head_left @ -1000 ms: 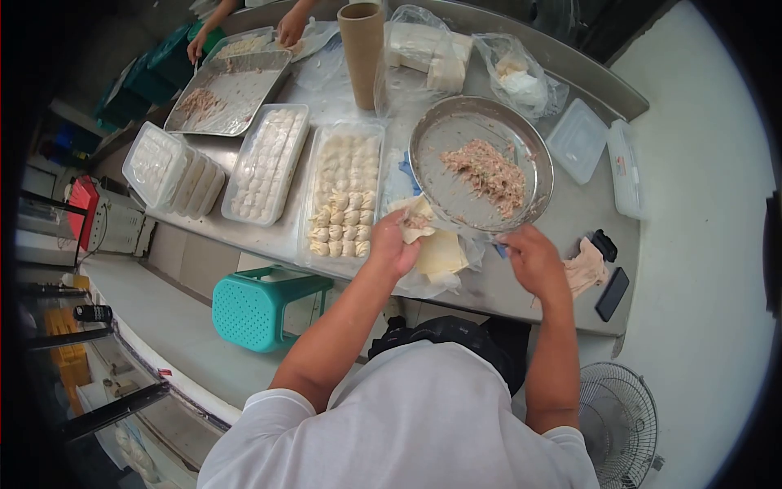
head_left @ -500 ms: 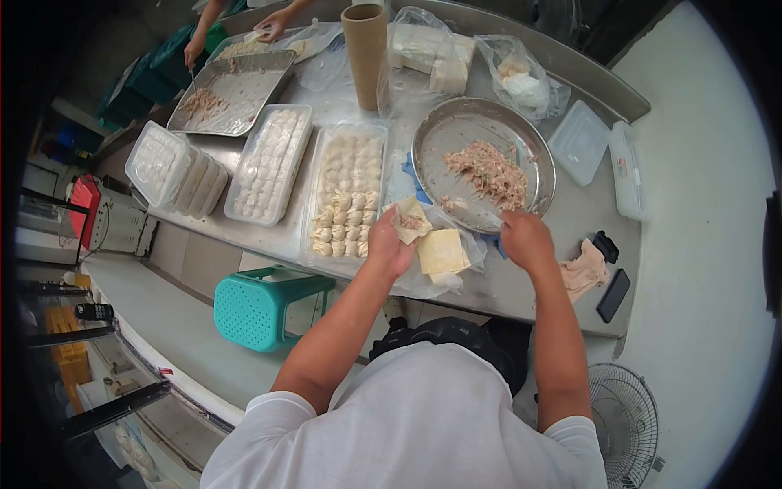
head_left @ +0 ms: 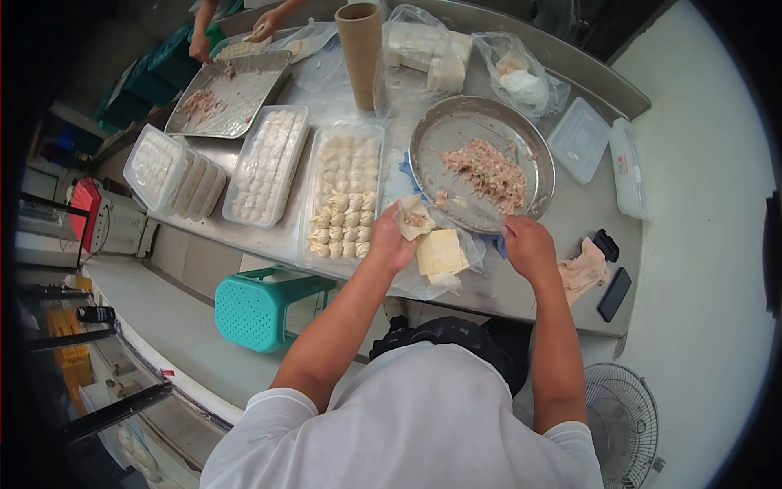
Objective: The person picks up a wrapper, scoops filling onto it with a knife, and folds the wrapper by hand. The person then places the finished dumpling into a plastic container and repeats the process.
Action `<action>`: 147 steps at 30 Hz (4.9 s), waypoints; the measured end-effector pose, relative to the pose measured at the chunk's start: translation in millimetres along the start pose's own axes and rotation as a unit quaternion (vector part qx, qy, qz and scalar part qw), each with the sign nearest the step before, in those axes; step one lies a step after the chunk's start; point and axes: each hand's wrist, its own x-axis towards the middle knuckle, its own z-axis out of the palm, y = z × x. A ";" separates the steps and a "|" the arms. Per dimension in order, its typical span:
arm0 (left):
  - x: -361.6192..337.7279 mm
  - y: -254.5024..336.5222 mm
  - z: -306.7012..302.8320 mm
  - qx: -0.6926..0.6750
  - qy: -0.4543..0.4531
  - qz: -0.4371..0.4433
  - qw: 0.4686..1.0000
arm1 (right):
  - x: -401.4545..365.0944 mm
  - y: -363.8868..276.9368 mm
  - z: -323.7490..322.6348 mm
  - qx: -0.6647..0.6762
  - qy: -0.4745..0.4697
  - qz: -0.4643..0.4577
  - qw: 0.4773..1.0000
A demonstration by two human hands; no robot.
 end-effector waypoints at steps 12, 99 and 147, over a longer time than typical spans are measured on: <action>-0.8 -0.9 1.2 0.005 0.020 0.003 1.000 | 5.3 -4.9 -5.4 -0.148 -0.109 0.041 0.982; -28.8 201.9 -61.6 0.833 -0.058 0.268 0.481 | -31.3 -81.4 70.4 0.657 -0.109 0.296 0.684; -29.5 -39.2 -6.7 0.823 -0.207 0.276 0.452 | 25.1 10.6 -21.5 -0.180 -0.103 -0.012 0.978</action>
